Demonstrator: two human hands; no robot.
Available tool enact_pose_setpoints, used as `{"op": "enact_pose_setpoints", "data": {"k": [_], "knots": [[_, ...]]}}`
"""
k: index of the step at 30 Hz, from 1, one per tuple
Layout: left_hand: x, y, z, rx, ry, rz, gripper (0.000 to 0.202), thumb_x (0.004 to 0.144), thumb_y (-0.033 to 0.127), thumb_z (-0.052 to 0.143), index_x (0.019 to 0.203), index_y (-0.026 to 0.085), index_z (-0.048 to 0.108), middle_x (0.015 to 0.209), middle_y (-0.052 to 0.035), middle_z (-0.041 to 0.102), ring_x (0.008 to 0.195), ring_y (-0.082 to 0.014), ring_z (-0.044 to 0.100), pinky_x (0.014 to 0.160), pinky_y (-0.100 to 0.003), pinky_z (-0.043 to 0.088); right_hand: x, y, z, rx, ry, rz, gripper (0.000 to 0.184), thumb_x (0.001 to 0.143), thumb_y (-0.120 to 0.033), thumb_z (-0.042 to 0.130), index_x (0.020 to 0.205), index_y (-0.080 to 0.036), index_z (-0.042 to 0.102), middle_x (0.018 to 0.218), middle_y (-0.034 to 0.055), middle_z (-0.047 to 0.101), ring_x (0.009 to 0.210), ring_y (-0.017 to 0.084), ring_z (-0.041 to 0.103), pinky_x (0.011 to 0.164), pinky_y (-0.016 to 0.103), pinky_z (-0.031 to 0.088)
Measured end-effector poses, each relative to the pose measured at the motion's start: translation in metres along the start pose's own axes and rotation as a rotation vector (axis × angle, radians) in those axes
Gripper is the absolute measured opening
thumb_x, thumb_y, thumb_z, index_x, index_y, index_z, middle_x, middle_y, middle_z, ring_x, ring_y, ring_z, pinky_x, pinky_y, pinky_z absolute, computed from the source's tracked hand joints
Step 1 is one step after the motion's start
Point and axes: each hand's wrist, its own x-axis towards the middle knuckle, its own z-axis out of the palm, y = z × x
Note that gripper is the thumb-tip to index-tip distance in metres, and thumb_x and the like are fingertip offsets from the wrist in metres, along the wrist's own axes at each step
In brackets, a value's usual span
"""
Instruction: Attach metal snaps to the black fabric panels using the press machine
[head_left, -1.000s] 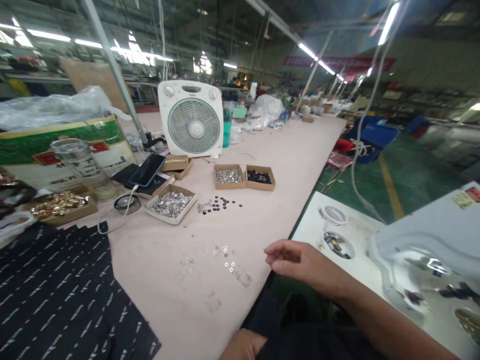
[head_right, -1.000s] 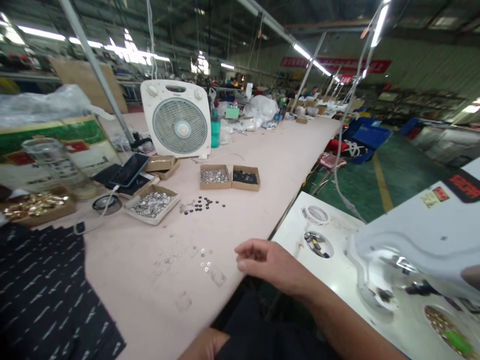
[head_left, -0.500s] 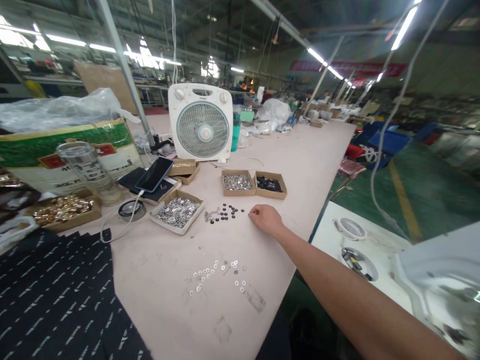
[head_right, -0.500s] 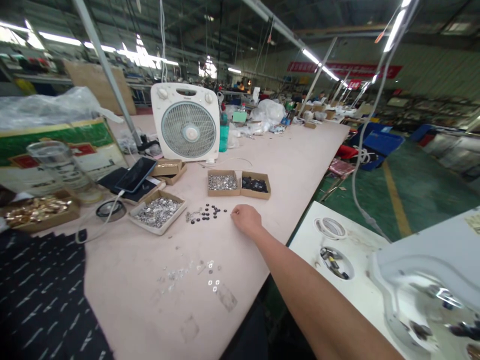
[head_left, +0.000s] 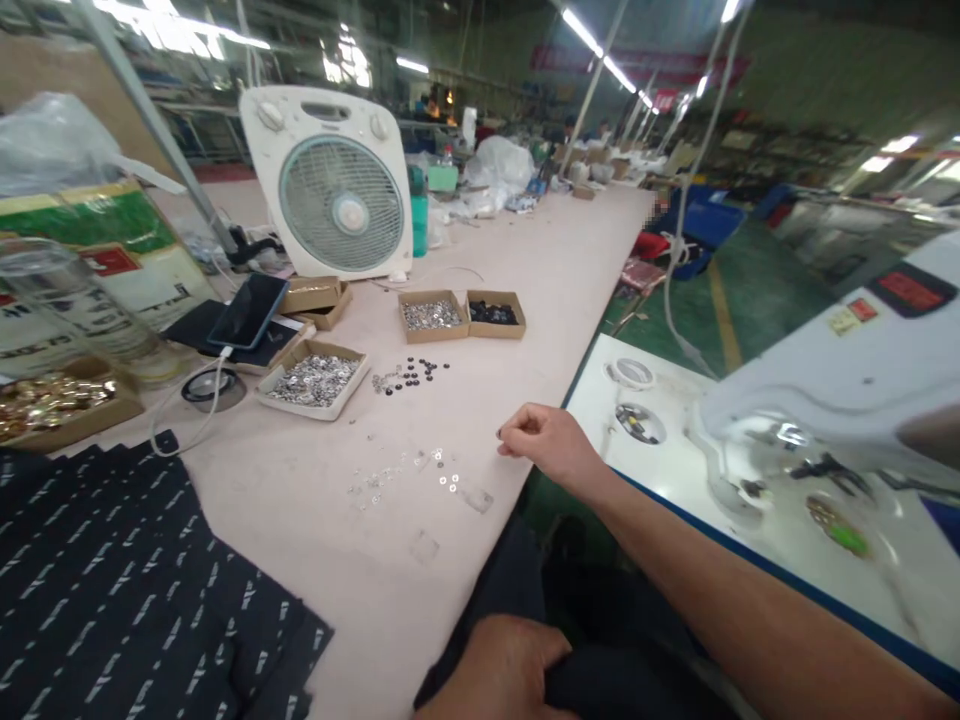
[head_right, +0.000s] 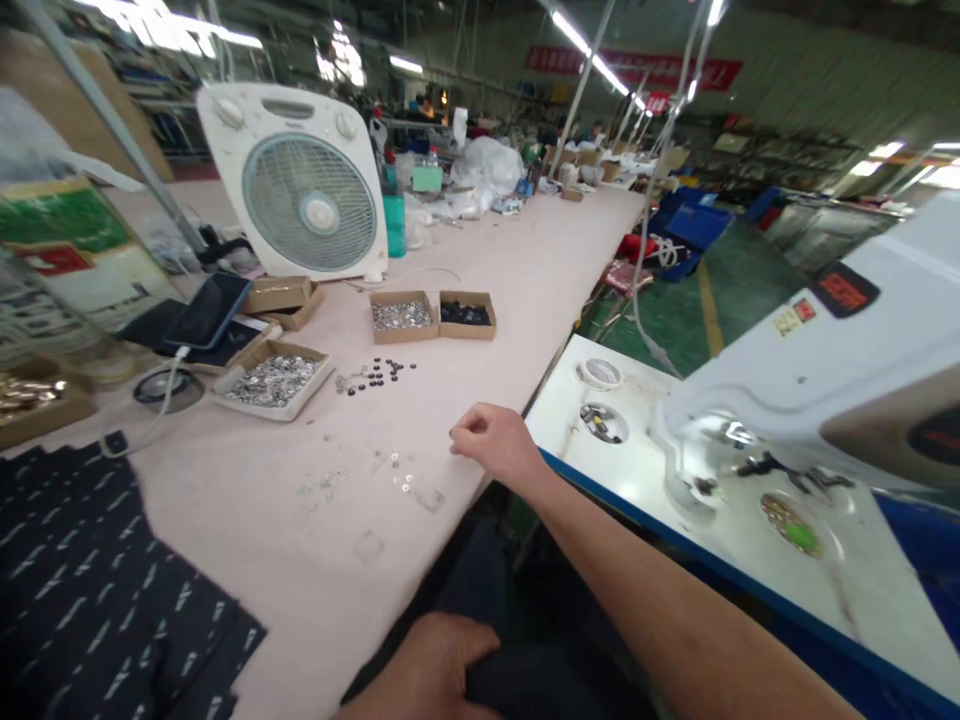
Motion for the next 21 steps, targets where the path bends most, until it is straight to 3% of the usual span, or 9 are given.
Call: {"op": "enact_pose_setpoints", "data": {"k": [2,4,6,9,14,21], "knots": [[-0.003,0.004,0.004,0.148,0.032,0.061,0.005,0.072,0.016,0.065,0.073,0.018,0.061,0.068,0.0047,0.061,0.063,-0.011,0.058,0.049,-0.022,0.029,-0.066,0.018,-0.004,0.219,-0.068,0.084,0.009,0.08,-0.028,0.065,0.078,-0.019,0.065,0.073,0.0021,0.075,0.07,0.017,0.071,0.065,0.023,0.051],[-0.007,0.009,0.008,0.335,0.057,0.21,0.006,0.069,0.014,0.06,0.071,0.019,0.058,0.069,0.0049,0.063,0.064,-0.011,0.059,0.052,-0.024,0.029,-0.129,0.032,-0.004,0.35,-0.091,0.179,0.011,0.077,-0.029,0.069,0.078,-0.018,0.066,0.071,0.002,0.074,0.066,0.016,0.069,0.062,0.024,0.051],[-0.011,0.012,0.013,0.505,0.065,0.392,0.009,0.07,0.015,0.06,0.078,0.02,0.06,0.076,0.0026,0.066,0.069,-0.0138,0.061,0.06,-0.027,0.034,-0.181,0.04,-0.002,0.404,-0.058,0.254,0.012,0.076,-0.029,0.072,0.08,-0.018,0.067,0.072,0.0017,0.074,0.067,0.015,0.068,0.062,0.024,0.05],[-0.019,0.011,0.023,0.75,0.087,0.628,0.026,0.069,0.016,0.059,0.095,0.02,0.061,0.081,-0.0014,0.066,0.074,-0.0192,0.06,0.066,-0.032,0.038,-0.237,0.042,-0.002,0.388,0.029,0.303,0.011,0.076,-0.027,0.072,0.083,-0.019,0.069,0.076,0.0011,0.074,0.07,0.015,0.068,0.065,0.024,0.052],[-0.028,0.007,0.04,0.95,0.137,0.874,0.036,0.068,0.013,0.051,0.103,0.016,0.058,0.08,-0.0041,0.062,0.069,-0.0209,0.053,0.059,-0.034,0.034,-0.285,0.036,-0.009,0.353,0.088,0.248,0.007,0.079,-0.021,0.07,0.086,-0.022,0.071,0.08,-0.0006,0.075,0.074,0.016,0.07,0.07,0.026,0.055],[-0.029,0.006,0.052,0.911,0.18,1.014,0.026,0.085,0.016,0.044,0.106,0.013,0.06,0.08,-0.0065,0.063,0.069,-0.0201,0.052,0.06,-0.035,0.032,-0.307,0.036,-0.011,0.347,0.09,0.164,0.012,0.082,-0.015,0.069,0.089,-0.024,0.073,0.085,-0.0019,0.077,0.078,0.015,0.072,0.074,0.024,0.056]]}}
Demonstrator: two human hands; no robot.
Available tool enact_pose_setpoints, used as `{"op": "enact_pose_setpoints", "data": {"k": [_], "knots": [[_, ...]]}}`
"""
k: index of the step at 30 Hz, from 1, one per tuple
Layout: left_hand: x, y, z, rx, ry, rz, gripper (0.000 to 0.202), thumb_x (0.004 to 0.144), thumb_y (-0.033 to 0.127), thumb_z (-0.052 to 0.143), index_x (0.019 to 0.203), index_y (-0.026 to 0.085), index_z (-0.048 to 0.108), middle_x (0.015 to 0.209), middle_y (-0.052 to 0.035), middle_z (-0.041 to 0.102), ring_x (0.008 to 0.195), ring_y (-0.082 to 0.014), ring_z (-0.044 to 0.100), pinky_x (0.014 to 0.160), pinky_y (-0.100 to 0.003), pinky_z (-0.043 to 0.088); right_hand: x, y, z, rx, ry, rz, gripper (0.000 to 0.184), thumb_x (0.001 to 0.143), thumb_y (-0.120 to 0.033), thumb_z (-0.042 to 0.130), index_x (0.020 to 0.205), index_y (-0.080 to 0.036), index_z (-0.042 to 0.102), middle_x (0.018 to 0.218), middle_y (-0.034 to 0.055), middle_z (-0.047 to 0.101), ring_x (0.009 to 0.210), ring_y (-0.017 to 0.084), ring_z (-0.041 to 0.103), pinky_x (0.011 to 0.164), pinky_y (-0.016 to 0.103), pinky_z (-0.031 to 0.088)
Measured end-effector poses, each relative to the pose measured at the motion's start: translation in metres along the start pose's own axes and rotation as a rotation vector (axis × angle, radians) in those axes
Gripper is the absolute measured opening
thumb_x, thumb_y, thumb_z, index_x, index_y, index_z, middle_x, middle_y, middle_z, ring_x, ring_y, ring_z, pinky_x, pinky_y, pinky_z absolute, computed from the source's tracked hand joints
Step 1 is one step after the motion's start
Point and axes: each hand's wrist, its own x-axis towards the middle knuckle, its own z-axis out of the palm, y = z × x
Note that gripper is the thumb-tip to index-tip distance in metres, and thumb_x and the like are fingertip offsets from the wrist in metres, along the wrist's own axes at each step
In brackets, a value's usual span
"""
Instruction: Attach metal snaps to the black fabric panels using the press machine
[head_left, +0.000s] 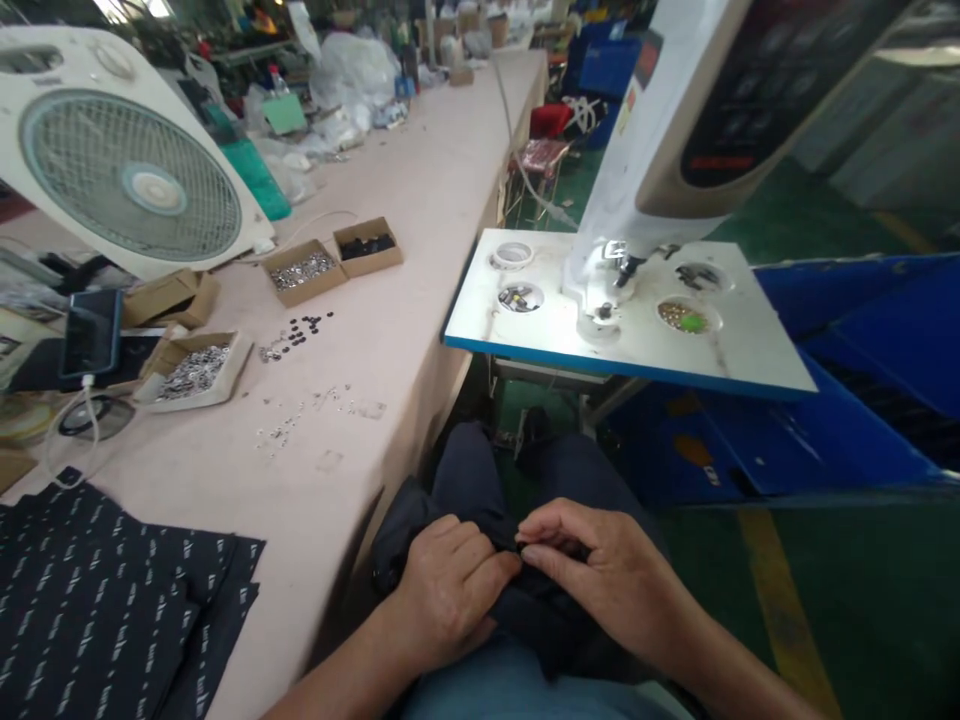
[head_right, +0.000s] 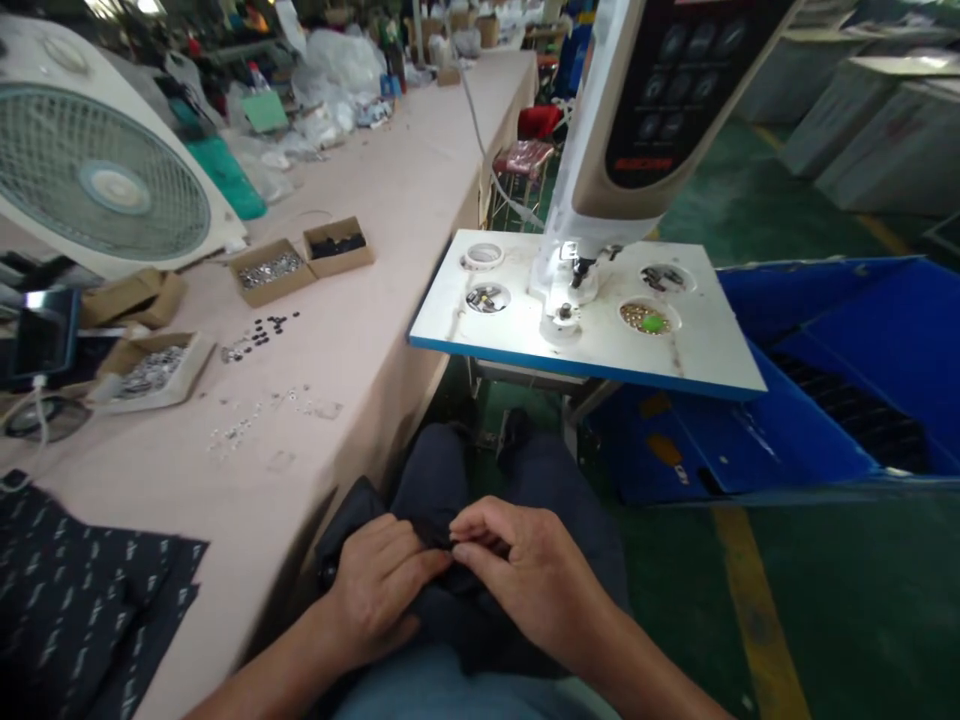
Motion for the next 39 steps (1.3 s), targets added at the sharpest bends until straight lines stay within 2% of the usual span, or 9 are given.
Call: {"op": "enact_pose_setpoints", "data": {"k": [9,13,18,26,29,32,34,36,39], "knots": [[-0.004,0.0,0.002,-0.014,0.084,0.018,0.021,0.092,0.018,0.043,0.102,0.014,0.061,0.074,-0.0052,0.06,0.068,-0.0173,0.048,0.061,-0.034,0.029,-0.004,0.003,0.002,0.006,0.01,-0.021,0.019,0.084,-0.015,0.066,0.099,-0.024,0.074,0.093,-0.002,0.079,0.084,0.014,0.074,0.078,0.022,0.057],[-0.002,-0.001,0.001,-0.015,0.093,0.013,0.021,0.09,0.014,0.044,0.101,0.014,0.061,0.073,-0.0048,0.059,0.067,-0.017,0.048,0.06,-0.034,0.029,-0.004,0.004,0.004,-0.022,0.04,-0.028,0.02,0.084,-0.016,0.066,0.102,-0.025,0.072,0.094,-0.0006,0.079,0.083,0.016,0.075,0.077,0.025,0.059],[-0.002,-0.001,0.001,-0.023,0.093,0.007,0.019,0.088,0.013,0.047,0.101,0.014,0.061,0.074,-0.0045,0.06,0.067,-0.017,0.048,0.06,-0.034,0.029,-0.003,0.004,0.003,-0.09,0.006,-0.051,0.022,0.086,-0.016,0.064,0.104,-0.025,0.072,0.097,-0.001,0.079,0.087,0.016,0.075,0.08,0.024,0.059],[-0.002,-0.002,0.001,-0.051,0.073,-0.008,0.023,0.084,0.01,0.046,0.101,0.013,0.061,0.077,-0.0058,0.062,0.068,-0.0182,0.05,0.06,-0.034,0.029,-0.003,0.007,0.0,-0.266,-0.048,-0.228,0.029,0.089,-0.013,0.06,0.111,-0.028,0.072,0.105,-0.0022,0.078,0.094,0.016,0.073,0.085,0.026,0.055],[-0.002,-0.003,0.003,-0.083,0.081,-0.049,0.021,0.083,0.01,0.047,0.099,0.013,0.061,0.078,-0.0058,0.063,0.068,-0.0177,0.05,0.06,-0.034,0.029,-0.003,0.004,-0.003,-0.358,-0.058,-0.31,0.033,0.089,-0.012,0.058,0.114,-0.029,0.071,0.105,-0.0011,0.078,0.091,0.017,0.073,0.085,0.029,0.054],[-0.002,-0.003,0.005,-0.134,0.093,-0.118,0.015,0.083,0.013,0.053,0.096,0.015,0.06,0.076,-0.0041,0.062,0.067,-0.0167,0.052,0.061,-0.032,0.031,-0.005,-0.002,-0.009,-0.42,-0.08,-0.329,0.038,0.088,-0.011,0.053,0.117,-0.029,0.07,0.101,0.0005,0.078,0.086,0.017,0.073,0.087,0.032,0.053],[-0.001,-0.004,0.006,-0.174,0.101,-0.168,0.014,0.082,0.013,0.056,0.094,0.017,0.06,0.074,-0.0025,0.062,0.067,-0.0157,0.053,0.061,-0.031,0.032,-0.008,-0.006,-0.012,-0.435,-0.077,-0.312,0.039,0.086,-0.015,0.055,0.12,-0.029,0.069,0.104,0.002,0.078,0.09,0.019,0.072,0.091,0.035,0.052],[0.001,-0.004,0.007,-0.219,0.105,-0.22,0.013,0.08,0.012,0.057,0.091,0.018,0.06,0.072,-0.0011,0.062,0.064,-0.0144,0.053,0.061,-0.029,0.032,-0.011,-0.01,-0.012,-0.445,-0.075,-0.29,0.041,0.082,-0.027,0.064,0.123,-0.028,0.067,0.11,0.0045,0.076,0.097,0.024,0.07,0.096,0.04,0.05],[0.004,-0.003,0.006,-0.345,0.083,-0.347,0.014,0.076,0.01,0.06,0.086,0.018,0.062,0.07,0.0009,0.061,0.063,-0.0127,0.054,0.06,-0.027,0.034,-0.013,-0.011,-0.006,-0.468,-0.098,-0.29,0.066,0.07,-0.046,0.08,0.13,-0.028,0.061,0.118,0.008,0.073,0.104,0.031,0.067,0.099,0.047,0.047]]}}
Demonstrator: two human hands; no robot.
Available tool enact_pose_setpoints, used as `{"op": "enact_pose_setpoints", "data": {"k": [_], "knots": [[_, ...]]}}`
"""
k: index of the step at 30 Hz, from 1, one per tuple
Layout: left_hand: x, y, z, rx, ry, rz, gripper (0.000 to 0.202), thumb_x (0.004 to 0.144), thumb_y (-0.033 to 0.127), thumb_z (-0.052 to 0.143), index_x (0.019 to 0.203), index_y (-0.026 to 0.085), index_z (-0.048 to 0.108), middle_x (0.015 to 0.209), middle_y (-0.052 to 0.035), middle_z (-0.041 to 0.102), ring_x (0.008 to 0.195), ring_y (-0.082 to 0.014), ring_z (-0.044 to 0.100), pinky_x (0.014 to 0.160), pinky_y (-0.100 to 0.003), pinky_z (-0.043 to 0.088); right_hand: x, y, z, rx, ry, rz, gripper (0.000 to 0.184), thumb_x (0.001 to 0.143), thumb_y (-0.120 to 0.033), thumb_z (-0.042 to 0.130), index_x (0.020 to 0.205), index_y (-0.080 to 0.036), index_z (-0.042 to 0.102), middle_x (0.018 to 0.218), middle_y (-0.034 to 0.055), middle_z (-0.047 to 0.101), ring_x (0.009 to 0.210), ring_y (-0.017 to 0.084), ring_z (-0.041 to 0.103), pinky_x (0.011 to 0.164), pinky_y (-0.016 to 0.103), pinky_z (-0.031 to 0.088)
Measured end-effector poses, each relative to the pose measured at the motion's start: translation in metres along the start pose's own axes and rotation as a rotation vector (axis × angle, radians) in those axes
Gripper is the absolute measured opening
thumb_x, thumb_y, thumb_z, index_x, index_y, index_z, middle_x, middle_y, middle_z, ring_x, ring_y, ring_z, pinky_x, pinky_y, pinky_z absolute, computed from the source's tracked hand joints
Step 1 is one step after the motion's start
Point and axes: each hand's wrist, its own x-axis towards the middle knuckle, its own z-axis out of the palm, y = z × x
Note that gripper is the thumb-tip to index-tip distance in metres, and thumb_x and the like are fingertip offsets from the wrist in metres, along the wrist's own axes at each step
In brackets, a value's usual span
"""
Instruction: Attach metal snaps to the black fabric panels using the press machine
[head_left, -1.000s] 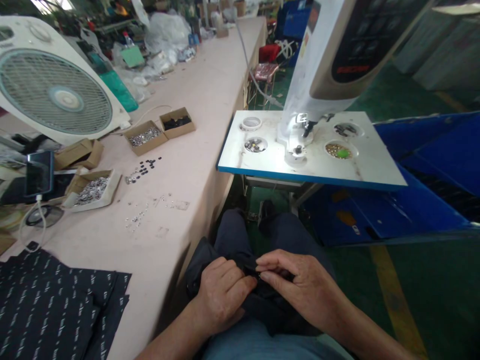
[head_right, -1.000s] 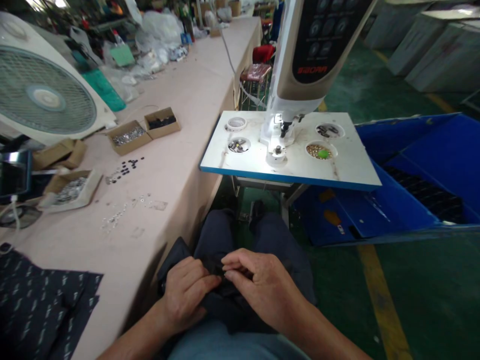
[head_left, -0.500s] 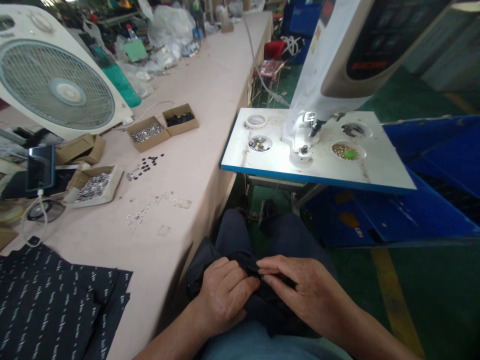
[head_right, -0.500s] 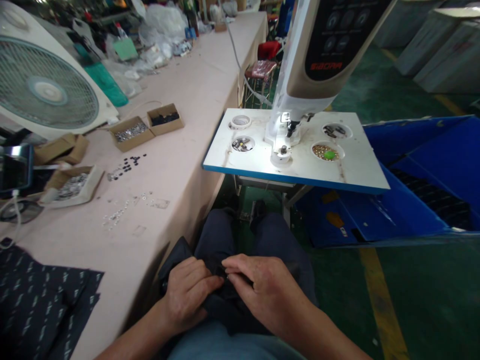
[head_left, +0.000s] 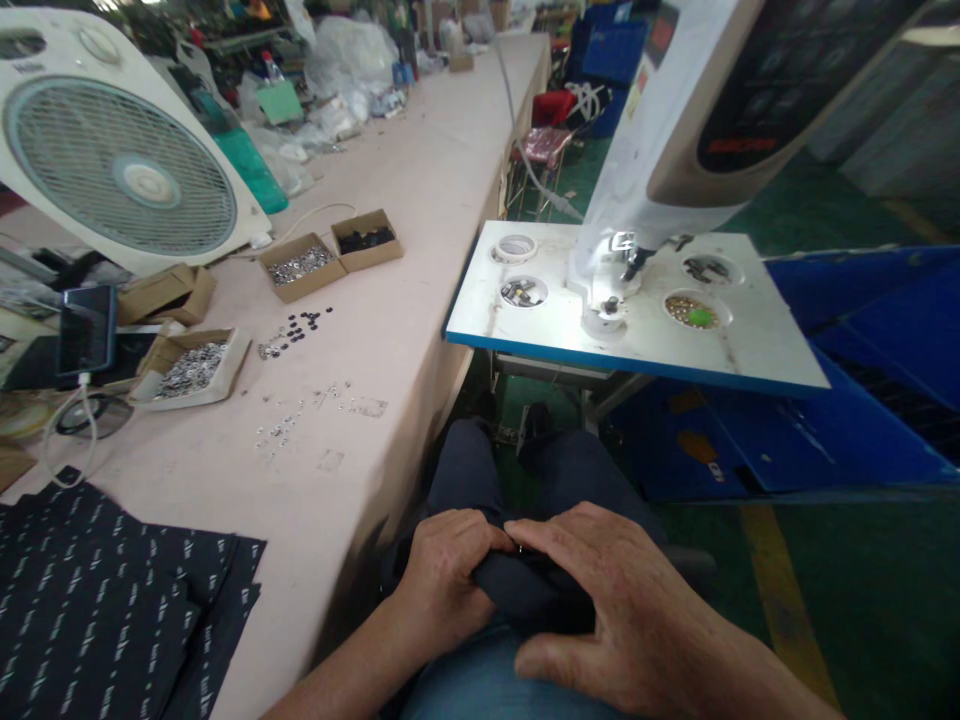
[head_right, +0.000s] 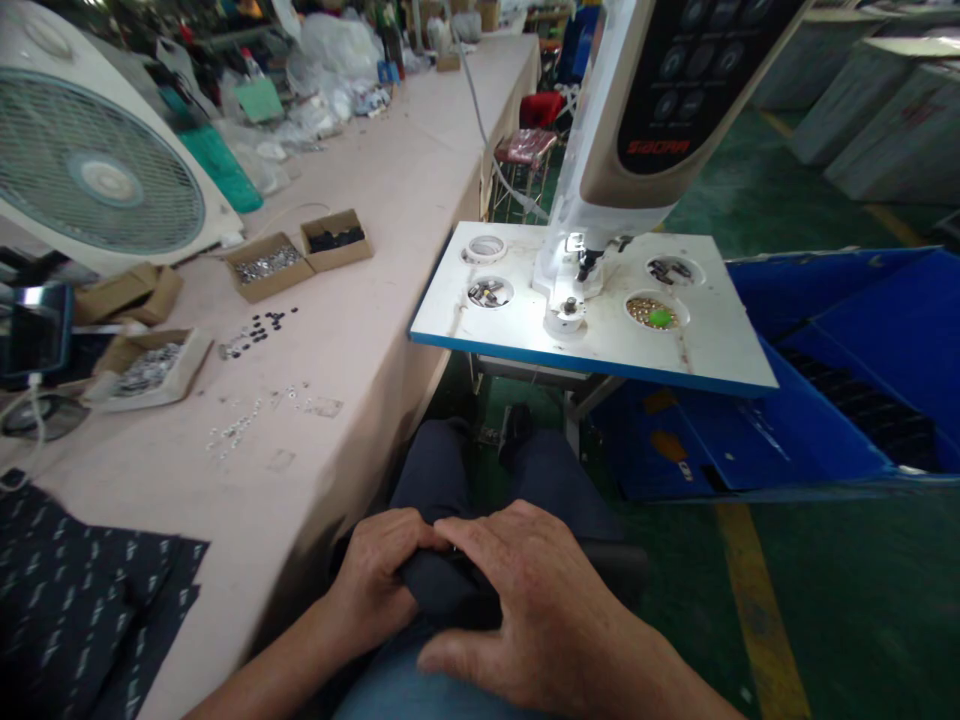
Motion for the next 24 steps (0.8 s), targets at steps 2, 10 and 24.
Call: {"op": "enact_pose_setpoints", "data": {"k": [2,10,24], "knots": [[0.001,0.002,0.0,-0.105,-0.038,-0.156,0.015,0.072,0.007,0.06,0.081,0.018,0.064,0.07,0.0016,0.061,0.063,-0.0119,0.055,0.06,-0.025,0.036,0.001,0.0,0.008,-0.026,-0.01,-0.012,0.071,0.07,-0.042,0.082,0.134,-0.028,0.057,0.119,0.0082,0.072,0.106,0.031,0.066,0.099,0.048,0.046],[0.007,0.005,-0.008,-0.364,-0.193,-0.57,0.009,0.067,0.008,0.067,0.073,0.015,0.066,0.069,0.0045,0.061,0.064,-0.0091,0.052,0.059,-0.02,0.035,0.012,0.012,0.017,0.078,-0.073,0.152,0.059,0.073,-0.006,0.06,0.128,-0.028,0.061,0.11,0.0035,0.074,0.094,0.025,0.068,0.085,0.038,0.051],[0.015,-0.002,-0.028,-0.91,-0.421,-0.861,0.035,0.068,0.037,0.084,0.084,0.01,0.068,0.071,0.0021,0.053,0.065,-0.0081,0.041,0.061,-0.021,0.031,0.038,0.021,0.0,0.89,-0.329,0.448,0.042,0.075,-0.021,0.071,0.116,-0.019,0.06,0.099,0.0027,0.074,0.087,0.019,0.067,0.074,0.027,0.048]]}}
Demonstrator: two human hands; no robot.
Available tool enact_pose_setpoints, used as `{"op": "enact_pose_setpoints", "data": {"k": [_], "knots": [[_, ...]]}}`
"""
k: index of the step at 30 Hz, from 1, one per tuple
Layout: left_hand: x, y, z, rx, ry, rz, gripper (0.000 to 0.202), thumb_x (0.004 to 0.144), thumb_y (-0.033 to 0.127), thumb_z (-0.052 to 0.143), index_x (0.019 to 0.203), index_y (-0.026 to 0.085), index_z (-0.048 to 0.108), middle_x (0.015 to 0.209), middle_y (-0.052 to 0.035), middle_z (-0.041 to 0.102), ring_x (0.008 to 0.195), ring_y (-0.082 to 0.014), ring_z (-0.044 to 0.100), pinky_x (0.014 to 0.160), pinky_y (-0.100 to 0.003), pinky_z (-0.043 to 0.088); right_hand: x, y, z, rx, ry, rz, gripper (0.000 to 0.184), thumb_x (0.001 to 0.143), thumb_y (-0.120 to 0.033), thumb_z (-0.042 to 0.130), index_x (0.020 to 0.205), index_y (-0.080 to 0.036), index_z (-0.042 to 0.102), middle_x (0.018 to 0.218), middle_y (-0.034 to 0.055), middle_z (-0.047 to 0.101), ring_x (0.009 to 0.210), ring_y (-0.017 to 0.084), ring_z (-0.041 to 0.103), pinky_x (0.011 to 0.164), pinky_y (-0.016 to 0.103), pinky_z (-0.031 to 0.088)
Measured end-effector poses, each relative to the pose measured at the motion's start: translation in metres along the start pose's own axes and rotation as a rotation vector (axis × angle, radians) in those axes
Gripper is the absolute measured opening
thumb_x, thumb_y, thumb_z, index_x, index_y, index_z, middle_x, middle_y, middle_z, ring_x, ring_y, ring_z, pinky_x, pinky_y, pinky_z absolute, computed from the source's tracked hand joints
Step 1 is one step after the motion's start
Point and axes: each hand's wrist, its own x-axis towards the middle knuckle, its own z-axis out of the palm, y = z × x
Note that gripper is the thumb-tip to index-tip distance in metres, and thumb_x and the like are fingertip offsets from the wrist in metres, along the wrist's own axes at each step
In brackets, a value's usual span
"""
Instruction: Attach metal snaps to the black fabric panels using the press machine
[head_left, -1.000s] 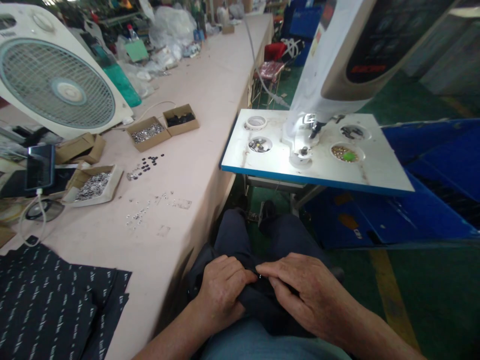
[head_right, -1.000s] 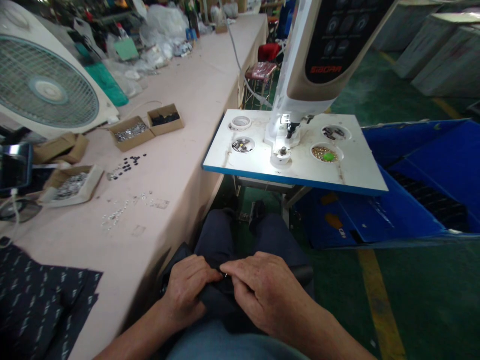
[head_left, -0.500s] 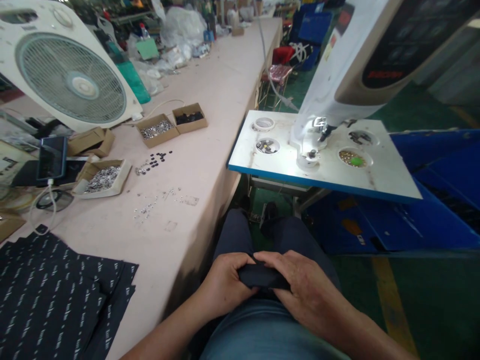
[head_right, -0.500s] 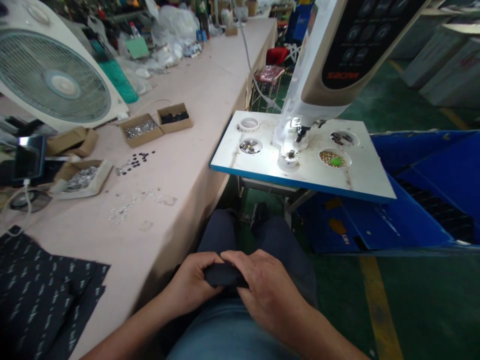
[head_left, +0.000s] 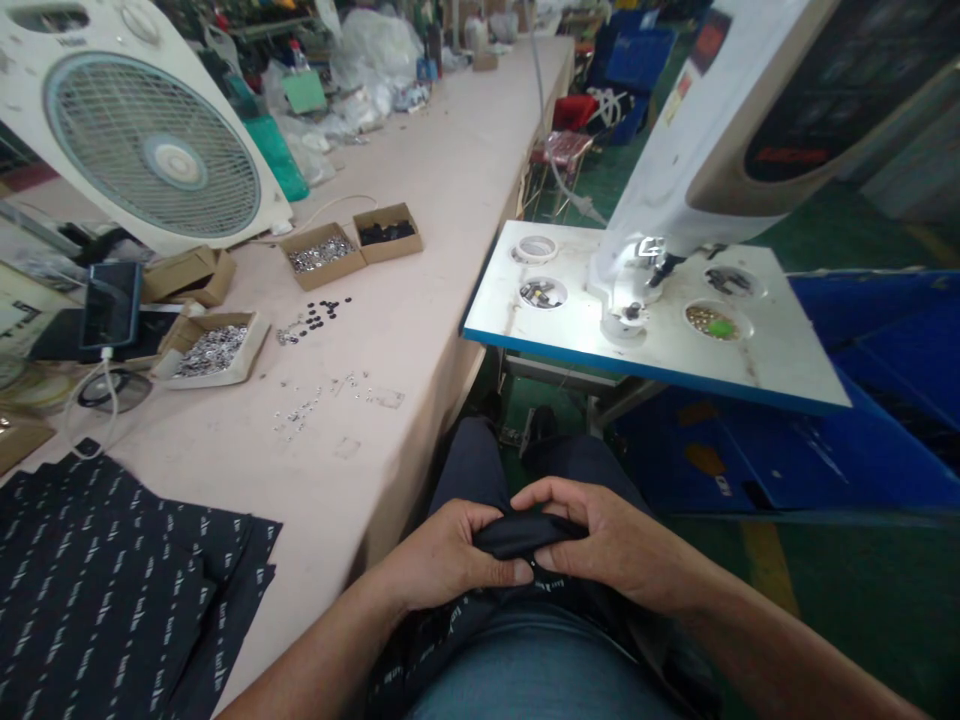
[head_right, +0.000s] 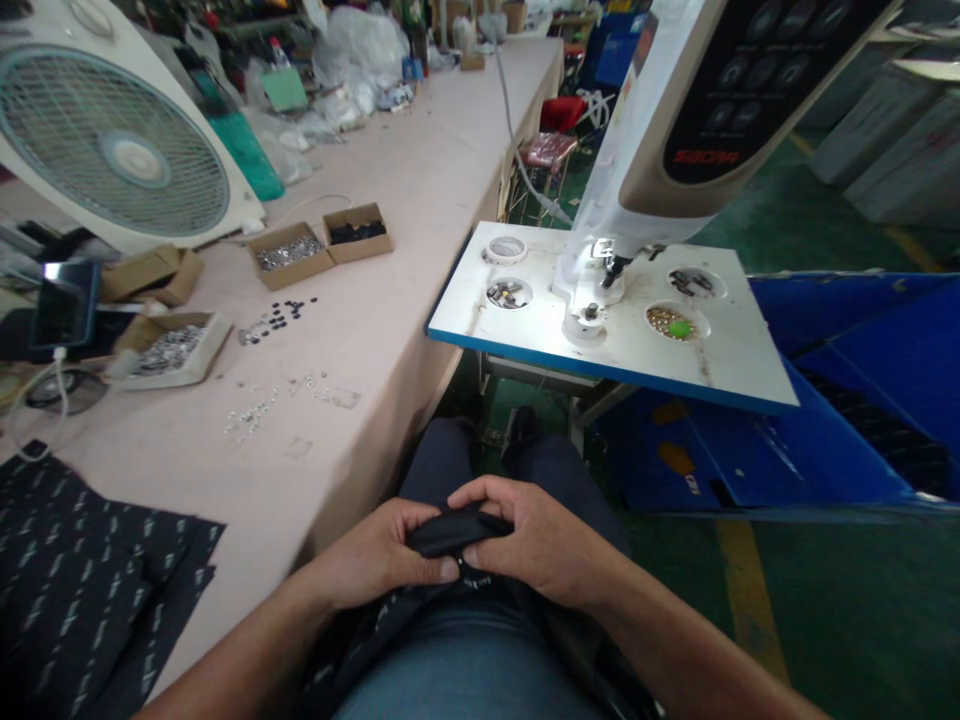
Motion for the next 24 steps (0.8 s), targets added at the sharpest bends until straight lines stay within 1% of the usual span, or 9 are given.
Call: {"op": "enact_pose_setpoints", "data": {"k": [3,6,8,12,16,18,21,24], "knots": [[0.0,0.0,0.003,-0.069,0.031,-0.02,0.036,0.066,0.036,0.085,0.087,0.01,0.071,0.073,0.001,0.057,0.066,-0.0087,0.044,0.064,-0.021,0.034,0.003,0.001,-0.003,0.061,-0.014,0.008,0.042,0.074,-0.022,0.074,0.114,-0.018,0.061,0.098,0.0027,0.073,0.084,0.017,0.065,0.074,0.026,0.046],[0.0,0.0,0.007,-0.133,0.069,-0.045,0.037,0.064,0.034,0.086,0.088,0.01,0.072,0.074,0.0002,0.06,0.064,-0.0081,0.046,0.063,-0.02,0.034,0.006,0.001,-0.006,0.098,-0.009,0.02,0.039,0.074,-0.023,0.075,0.111,-0.018,0.062,0.096,0.0021,0.073,0.083,0.016,0.064,0.074,0.026,0.045],[-0.001,-0.002,0.009,-0.186,0.072,-0.05,0.037,0.064,0.032,0.086,0.09,0.009,0.073,0.074,-0.0006,0.061,0.063,-0.0075,0.047,0.062,-0.019,0.034,0.008,0.002,-0.009,0.112,0.002,0.032,0.037,0.073,-0.024,0.076,0.108,-0.017,0.064,0.094,0.0018,0.072,0.081,0.015,0.063,0.073,0.025,0.045],[0.0,-0.008,0.012,-0.329,0.064,-0.035,0.037,0.064,0.032,0.087,0.089,0.008,0.072,0.072,-0.0015,0.063,0.059,-0.0066,0.05,0.058,-0.018,0.035,0.015,0.008,-0.012,0.121,0.051,0.021,0.034,0.073,-0.038,0.079,0.097,-0.015,0.067,0.084,0.001,0.07,0.075,0.014,0.061,0.068,0.024,0.045],[0.003,-0.01,0.015,-0.49,0.104,-0.004,0.038,0.064,0.034,0.089,0.087,0.009,0.073,0.074,-0.0037,0.068,0.059,-0.0071,0.056,0.058,-0.017,0.04,0.023,0.014,-0.013,0.038,0.132,0.053,0.037,0.077,-0.05,0.075,0.081,-0.014,0.066,0.068,-0.002,0.062,0.061,0.011,0.051,0.056,0.021,0.038],[0.004,-0.009,0.017,-0.562,0.137,0.009,0.038,0.066,0.038,0.088,0.085,0.009,0.073,0.073,-0.0047,0.069,0.058,-0.0071,0.057,0.058,-0.017,0.042,0.028,0.015,-0.013,0.008,0.137,0.065,0.039,0.08,-0.053,0.071,0.077,-0.015,0.065,0.064,-0.003,0.059,0.059,0.01,0.048,0.054,0.021,0.036],[0.006,-0.008,0.019,-0.639,0.182,0.028,0.039,0.065,0.04,0.088,0.083,0.008,0.073,0.071,-0.0052,0.069,0.057,-0.0074,0.058,0.058,-0.017,0.044,0.039,0.014,-0.014,-0.068,0.132,0.038,0.035,0.082,-0.05,0.069,0.077,-0.016,0.066,0.066,-0.003,0.059,0.06,0.011,0.048,0.054,0.021,0.037],[0.009,-0.008,0.02,-0.658,0.177,0.047,0.044,0.059,0.037,0.091,0.087,0.008,0.074,0.074,-0.0067,0.071,0.06,-0.0095,0.061,0.062,-0.019,0.047,0.051,0.015,-0.019,-0.167,0.117,-0.008,0.03,0.081,-0.045,0.069,0.078,-0.016,0.068,0.07,-0.0015,0.063,0.066,0.013,0.053,0.059,0.023,0.041]]}}
